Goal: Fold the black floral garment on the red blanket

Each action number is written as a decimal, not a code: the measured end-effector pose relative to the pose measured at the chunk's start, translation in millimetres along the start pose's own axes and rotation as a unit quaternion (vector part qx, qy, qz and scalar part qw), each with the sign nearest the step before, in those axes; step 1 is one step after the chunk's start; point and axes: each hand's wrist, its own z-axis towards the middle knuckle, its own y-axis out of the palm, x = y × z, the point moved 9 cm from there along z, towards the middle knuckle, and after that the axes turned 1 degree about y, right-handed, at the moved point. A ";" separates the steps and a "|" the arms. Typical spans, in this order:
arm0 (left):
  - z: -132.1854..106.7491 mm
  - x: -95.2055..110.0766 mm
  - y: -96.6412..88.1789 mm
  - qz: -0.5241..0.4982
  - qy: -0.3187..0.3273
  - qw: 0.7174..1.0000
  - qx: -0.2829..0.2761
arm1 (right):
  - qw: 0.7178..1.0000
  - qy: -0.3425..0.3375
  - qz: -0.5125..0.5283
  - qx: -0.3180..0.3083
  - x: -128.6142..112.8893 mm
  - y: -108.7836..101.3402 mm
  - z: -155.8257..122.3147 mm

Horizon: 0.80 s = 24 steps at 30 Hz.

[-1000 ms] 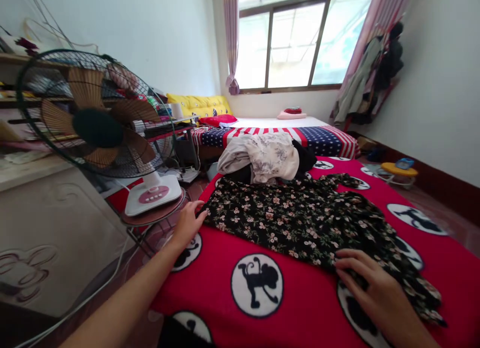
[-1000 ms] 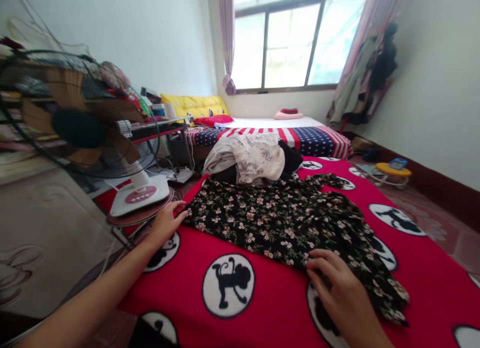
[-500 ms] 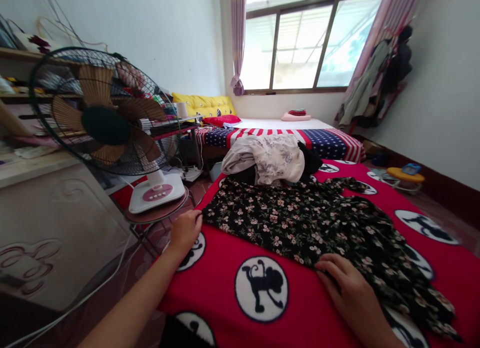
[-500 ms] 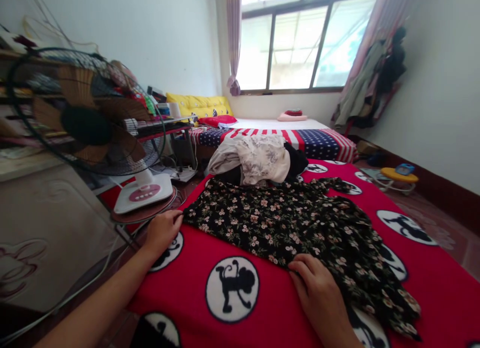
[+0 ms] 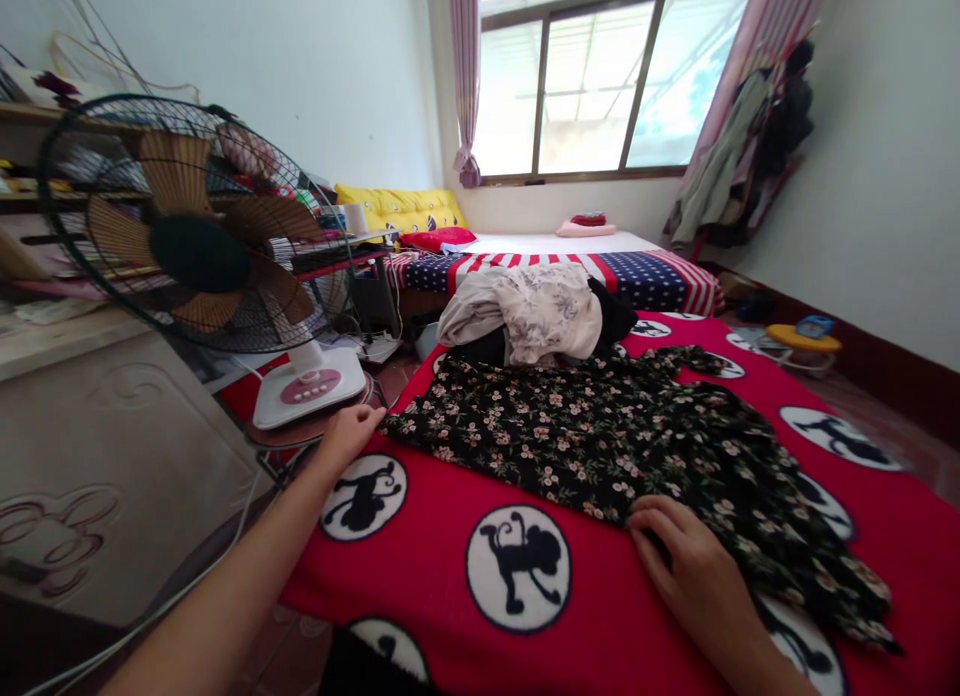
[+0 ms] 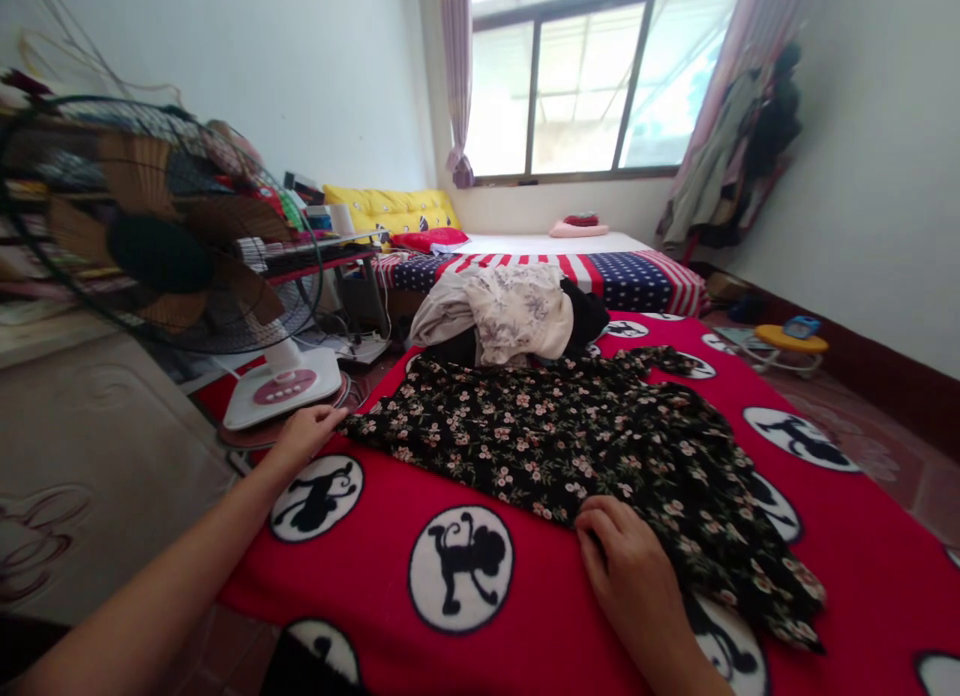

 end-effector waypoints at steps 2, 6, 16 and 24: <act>5.8 13.4 1.6 0.050 0.031 0.998 0.006 | 1.000 0.001 0.000 0.002 0.3 0.1 0.0; 16.2 63.0 26.9 0.080 0.154 0.984 -0.030 | 1.000 0.004 -0.005 0.013 0.7 -1.9 -0.9; 56.7 81.9 73.2 0.152 0.122 0.973 -0.124 | 0.999 -0.002 0.029 -0.020 -9.0 -1.1 4.2; 74.0 76.5 79.3 0.199 0.066 0.971 -0.112 | 0.999 -0.005 0.031 -0.025 -8.5 4.7 1.8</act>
